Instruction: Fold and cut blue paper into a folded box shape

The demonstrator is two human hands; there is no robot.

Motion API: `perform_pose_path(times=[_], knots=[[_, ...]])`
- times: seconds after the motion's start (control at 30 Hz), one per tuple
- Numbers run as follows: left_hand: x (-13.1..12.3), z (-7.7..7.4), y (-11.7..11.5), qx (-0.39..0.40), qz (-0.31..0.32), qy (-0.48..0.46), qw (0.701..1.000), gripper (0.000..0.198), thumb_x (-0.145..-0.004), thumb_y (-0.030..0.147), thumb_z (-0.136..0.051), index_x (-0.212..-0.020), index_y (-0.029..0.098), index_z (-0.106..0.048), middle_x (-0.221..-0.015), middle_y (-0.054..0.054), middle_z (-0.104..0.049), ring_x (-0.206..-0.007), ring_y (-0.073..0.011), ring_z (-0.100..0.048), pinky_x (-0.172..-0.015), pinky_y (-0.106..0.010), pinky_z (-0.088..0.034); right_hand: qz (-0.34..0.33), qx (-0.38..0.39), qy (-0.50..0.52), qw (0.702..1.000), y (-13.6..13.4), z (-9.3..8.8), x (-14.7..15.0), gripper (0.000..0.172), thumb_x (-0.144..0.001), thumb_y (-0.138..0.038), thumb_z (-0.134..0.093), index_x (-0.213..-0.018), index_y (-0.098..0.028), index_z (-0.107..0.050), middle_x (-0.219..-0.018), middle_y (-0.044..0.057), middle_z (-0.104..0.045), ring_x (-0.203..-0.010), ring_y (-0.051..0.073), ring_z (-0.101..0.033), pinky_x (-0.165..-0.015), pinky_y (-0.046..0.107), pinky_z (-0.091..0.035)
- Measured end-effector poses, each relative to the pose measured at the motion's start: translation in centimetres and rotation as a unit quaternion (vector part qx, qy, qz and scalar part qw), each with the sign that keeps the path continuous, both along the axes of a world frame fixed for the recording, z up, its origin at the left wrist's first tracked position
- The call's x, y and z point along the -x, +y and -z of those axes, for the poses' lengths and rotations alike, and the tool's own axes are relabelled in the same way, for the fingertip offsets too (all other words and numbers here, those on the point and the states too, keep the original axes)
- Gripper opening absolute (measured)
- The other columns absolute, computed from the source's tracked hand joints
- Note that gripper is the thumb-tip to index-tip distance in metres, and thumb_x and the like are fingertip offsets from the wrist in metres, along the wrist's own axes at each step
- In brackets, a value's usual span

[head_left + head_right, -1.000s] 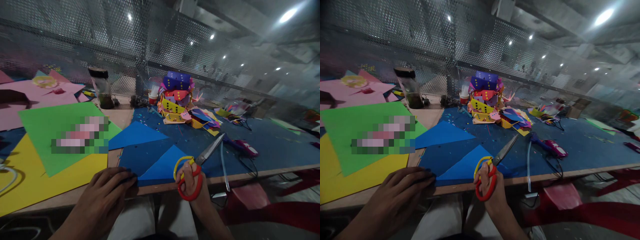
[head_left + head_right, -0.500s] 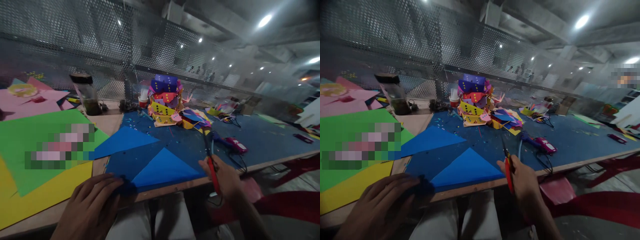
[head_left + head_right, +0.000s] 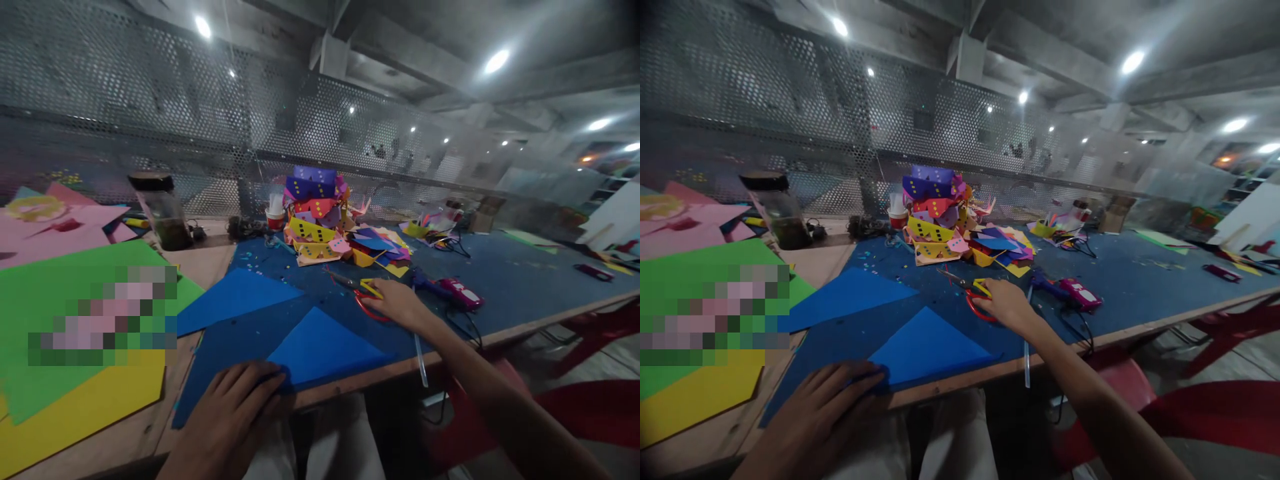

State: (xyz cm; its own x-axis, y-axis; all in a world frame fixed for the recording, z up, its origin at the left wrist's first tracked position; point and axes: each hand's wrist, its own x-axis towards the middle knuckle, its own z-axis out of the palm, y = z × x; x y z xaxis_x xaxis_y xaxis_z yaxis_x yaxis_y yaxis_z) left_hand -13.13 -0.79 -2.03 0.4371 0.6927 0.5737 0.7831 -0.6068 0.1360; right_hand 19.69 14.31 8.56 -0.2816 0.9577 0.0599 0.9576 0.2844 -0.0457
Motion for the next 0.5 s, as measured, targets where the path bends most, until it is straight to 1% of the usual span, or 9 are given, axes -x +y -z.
perform_pose_path(times=[0.07, 0.17, 0.27, 0.33, 0.37, 0.43, 0.47, 0.5], knots=[[0.0, -0.3, 0.0, 0.006, 0.003, -0.009, 1.000, 0.023, -0.103, 0.030, -0.053, -0.121, 0.028, -0.066, -0.115, -0.003, -0.073, -0.101, -0.0222, -0.065, -0.084, -0.036, -0.050, -0.016, 0.003, 0.000, 1.000, 1.4, 0.5, 0.5, 0.035, -0.094, -0.044, -0.063, -0.117, -0.018, -0.072, -0.115, 0.012, -0.076, -0.106, 0.028, -0.070, -0.081, 0.029, -0.046], [-0.2, -1.0, -0.2, 0.032, 0.004, -0.032, 0.999, 0.019, -0.103, 0.031, -0.052, -0.113, 0.027, -0.068, -0.111, -0.003, -0.073, -0.100, -0.0215, -0.066, -0.082, -0.035, -0.051, -0.032, 0.008, 0.001, 0.999, 2.6, 0.9, 0.8, 0.030, -0.091, -0.042, -0.069, -0.110, -0.019, -0.075, -0.110, 0.011, -0.076, -0.100, 0.027, -0.071, -0.080, 0.028, -0.047], [-0.4, -1.7, -0.4, 0.067, -0.009, -0.056, 0.996, 0.019, -0.103, 0.036, -0.052, -0.102, 0.027, -0.069, -0.108, -0.002, -0.073, -0.099, -0.0216, -0.066, -0.082, -0.034, -0.052, -0.041, -0.005, 0.012, 0.999, 2.1, 0.7, 0.8, 0.031, -0.090, -0.037, -0.072, -0.112, -0.016, -0.074, -0.114, 0.013, -0.071, -0.100, 0.026, -0.069, -0.082, 0.029, -0.047], [-0.4, -2.0, -0.5, 0.083, -0.016, -0.065, 0.994, 0.020, -0.102, 0.037, -0.053, -0.097, 0.027, -0.069, -0.105, -0.002, -0.073, -0.097, -0.0216, -0.066, -0.081, -0.034, -0.052, -0.060, -0.021, 0.038, 0.997, 0.5, 0.4, 0.9, 0.029, -0.093, -0.032, -0.070, -0.117, -0.016, -0.070, -0.116, 0.012, -0.069, -0.103, 0.024, -0.067, -0.085, 0.029, -0.047], [-0.4, -2.1, -0.5, 0.085, -0.018, -0.067, 0.994, 0.019, -0.102, 0.037, -0.053, -0.096, 0.027, -0.068, -0.104, -0.002, -0.074, -0.096, -0.0215, -0.067, -0.080, -0.033, -0.052, -0.079, -0.026, 0.057, 0.995, -0.8, 0.2, 1.1, 0.025, -0.095, -0.031, -0.067, -0.117, -0.019, -0.070, -0.115, 0.008, -0.069, -0.101, 0.020, -0.066, -0.085, 0.028, -0.047], [-0.3, -2.4, -0.5, 0.087, -0.022, -0.061, 0.994, 0.016, -0.101, 0.034, -0.053, -0.097, 0.027, -0.067, -0.104, -0.002, -0.074, -0.094, -0.0212, -0.068, -0.078, -0.032, -0.051, -0.182, -0.027, 0.168, 0.968, -3.9, 0.2, 1.7, 0.014, -0.097, -0.027, -0.065, -0.108, -0.021, -0.070, -0.102, 0.004, -0.070, -0.088, 0.016, -0.066, -0.080, 0.027, -0.048], [-0.3, -2.6, -0.4, 0.082, -0.023, -0.057, 0.995, 0.015, -0.101, 0.032, -0.053, -0.099, 0.027, -0.067, -0.103, -0.001, -0.074, -0.093, -0.0209, -0.068, -0.077, -0.032, -0.051, -0.234, -0.012, 0.205, 0.950, -5.5, 0.3, 2.1, 0.011, -0.097, -0.027, -0.065, -0.106, -0.021, -0.069, -0.101, 0.003, -0.070, -0.088, 0.016, -0.065, -0.081, 0.027, -0.049], [-0.3, -2.7, -0.2, 0.074, -0.026, -0.052, 0.996, 0.014, -0.100, 0.029, -0.053, -0.100, 0.027, -0.066, -0.102, -0.001, -0.075, -0.091, -0.0206, -0.068, -0.076, -0.033, -0.050, -0.280, 0.003, 0.220, 0.934, -7.1, 0.5, 2.5, 0.011, -0.097, -0.028, -0.067, -0.106, -0.022, -0.069, -0.103, 0.003, -0.069, -0.093, 0.017, -0.065, -0.083, 0.027, -0.049]])
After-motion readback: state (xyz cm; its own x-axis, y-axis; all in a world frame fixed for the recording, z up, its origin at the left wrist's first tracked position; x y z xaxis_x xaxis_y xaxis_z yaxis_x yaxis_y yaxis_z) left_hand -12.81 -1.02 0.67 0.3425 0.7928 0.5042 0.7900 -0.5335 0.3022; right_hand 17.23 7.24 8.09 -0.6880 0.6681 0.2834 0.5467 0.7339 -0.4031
